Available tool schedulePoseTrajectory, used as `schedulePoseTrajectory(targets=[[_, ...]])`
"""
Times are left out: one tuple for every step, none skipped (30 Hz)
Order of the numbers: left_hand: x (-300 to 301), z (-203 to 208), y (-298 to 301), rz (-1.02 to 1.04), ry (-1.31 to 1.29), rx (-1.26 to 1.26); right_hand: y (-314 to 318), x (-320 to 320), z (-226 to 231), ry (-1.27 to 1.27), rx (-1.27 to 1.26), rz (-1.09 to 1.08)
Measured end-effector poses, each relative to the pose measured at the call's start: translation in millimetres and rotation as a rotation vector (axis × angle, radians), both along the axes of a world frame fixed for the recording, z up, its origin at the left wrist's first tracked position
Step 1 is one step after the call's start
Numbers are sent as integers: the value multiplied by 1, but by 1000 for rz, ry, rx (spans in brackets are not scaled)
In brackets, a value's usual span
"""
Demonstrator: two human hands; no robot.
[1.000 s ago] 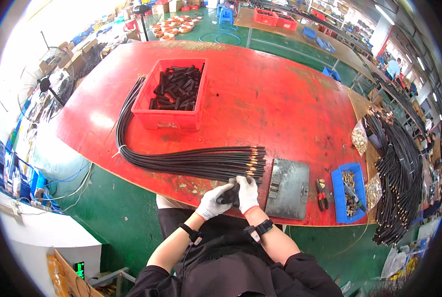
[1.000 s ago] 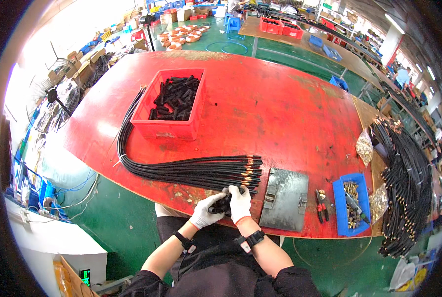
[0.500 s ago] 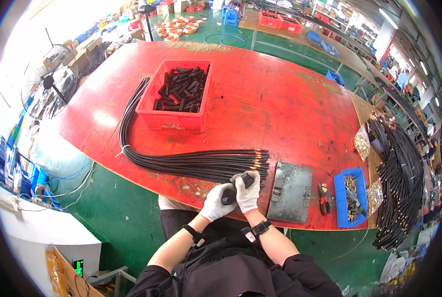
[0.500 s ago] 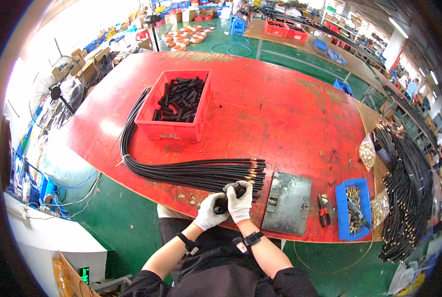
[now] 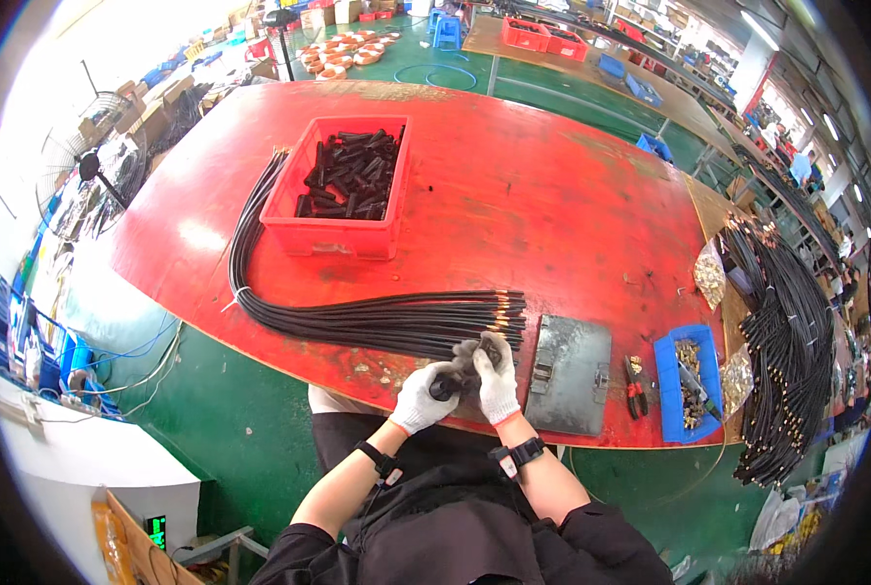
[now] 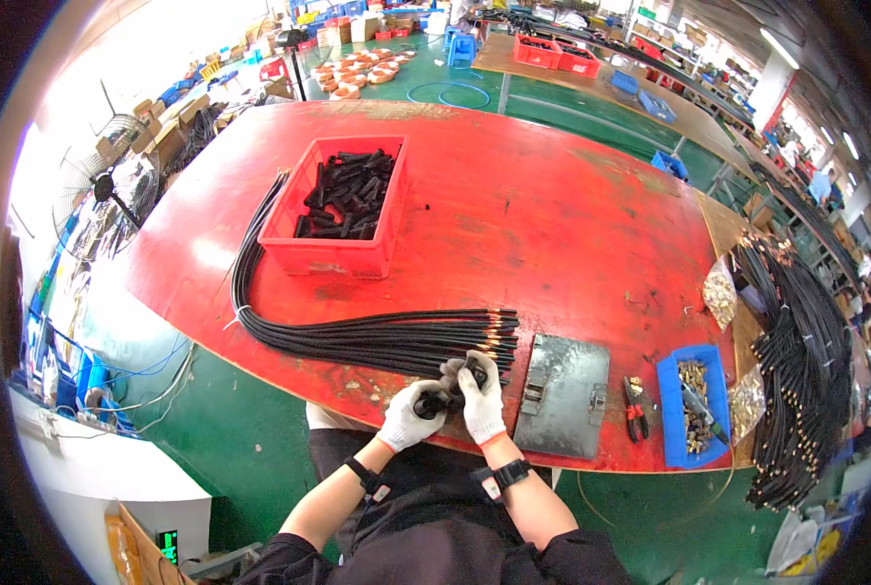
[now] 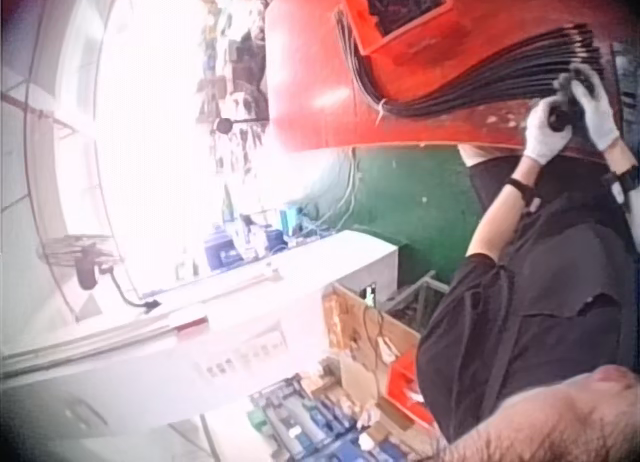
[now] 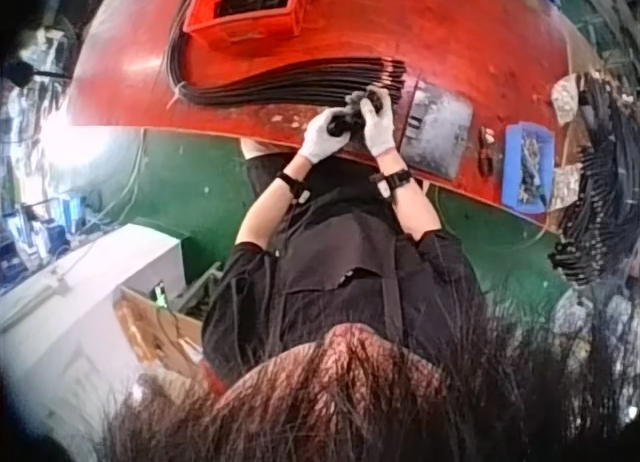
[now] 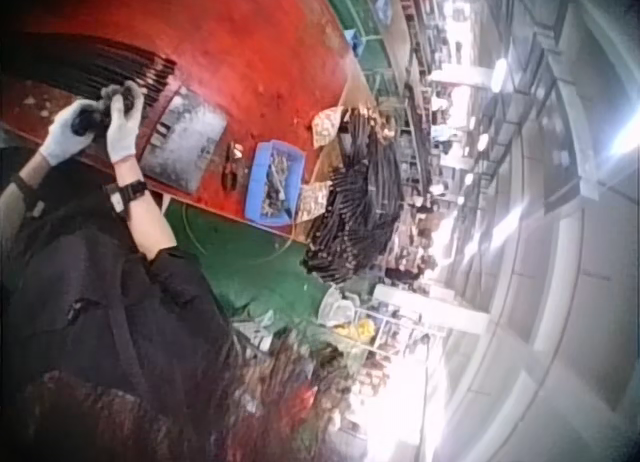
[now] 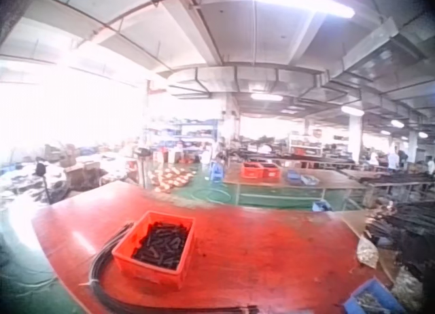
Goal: Fitting black rubber sleeves onto the terminals of electrical cables.
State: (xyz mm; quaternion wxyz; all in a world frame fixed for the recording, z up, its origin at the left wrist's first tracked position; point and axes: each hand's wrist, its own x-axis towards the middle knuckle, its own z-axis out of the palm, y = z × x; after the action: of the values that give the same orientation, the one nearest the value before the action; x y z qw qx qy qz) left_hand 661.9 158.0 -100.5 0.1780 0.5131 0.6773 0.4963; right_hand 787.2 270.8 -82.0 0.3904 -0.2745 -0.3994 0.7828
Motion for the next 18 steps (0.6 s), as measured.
schedulePoseTrajectory(targets=[[1,0,2,-19,-62,-5,1,4,-11,-55,150,23],[1,-1,3,-38,-125,-9,0,6,-18,-110,299,47],[-1,-1,1,-57,-73,-19,-6,10,-25,-129,274,73],[-1,0,1,-58,-73,-19,-8,15,-26,-131,298,109],[-1,2,2,-50,-38,19,-9,19,-37,-211,352,108],[-1,3,2,-43,-3,58,-9,21,-43,-290,407,106],[-2,5,3,-45,-4,58,-11,20,-39,-292,406,104],[-3,6,3,-81,32,22,-15,19,-35,-299,400,99],[-5,8,3,-116,69,-13,-17,18,-31,-307,394,94],[-7,8,2,-118,69,-13,-19,16,-29,-306,394,92],[-9,9,1,-148,79,-38,-20,13,-26,-337,467,62],[-10,10,1,-177,89,-64,-21,11,-23,-368,540,33],[-9,13,2,-181,91,-61,-20,12,-27,-356,471,63],[-9,16,3,-215,83,-34,-20,9,-31,-357,473,59],[-8,18,3,-248,74,-7,-20,5,-35,-252,342,9],[-8,16,3,-244,75,-4,-20,1,-37,-146,212,-34],[-6,12,3,-252,71,29,-18,0,-38,-141,225,-31],[-4,9,2,-261,67,63,-17,-1,-39,-143,229,-27]])
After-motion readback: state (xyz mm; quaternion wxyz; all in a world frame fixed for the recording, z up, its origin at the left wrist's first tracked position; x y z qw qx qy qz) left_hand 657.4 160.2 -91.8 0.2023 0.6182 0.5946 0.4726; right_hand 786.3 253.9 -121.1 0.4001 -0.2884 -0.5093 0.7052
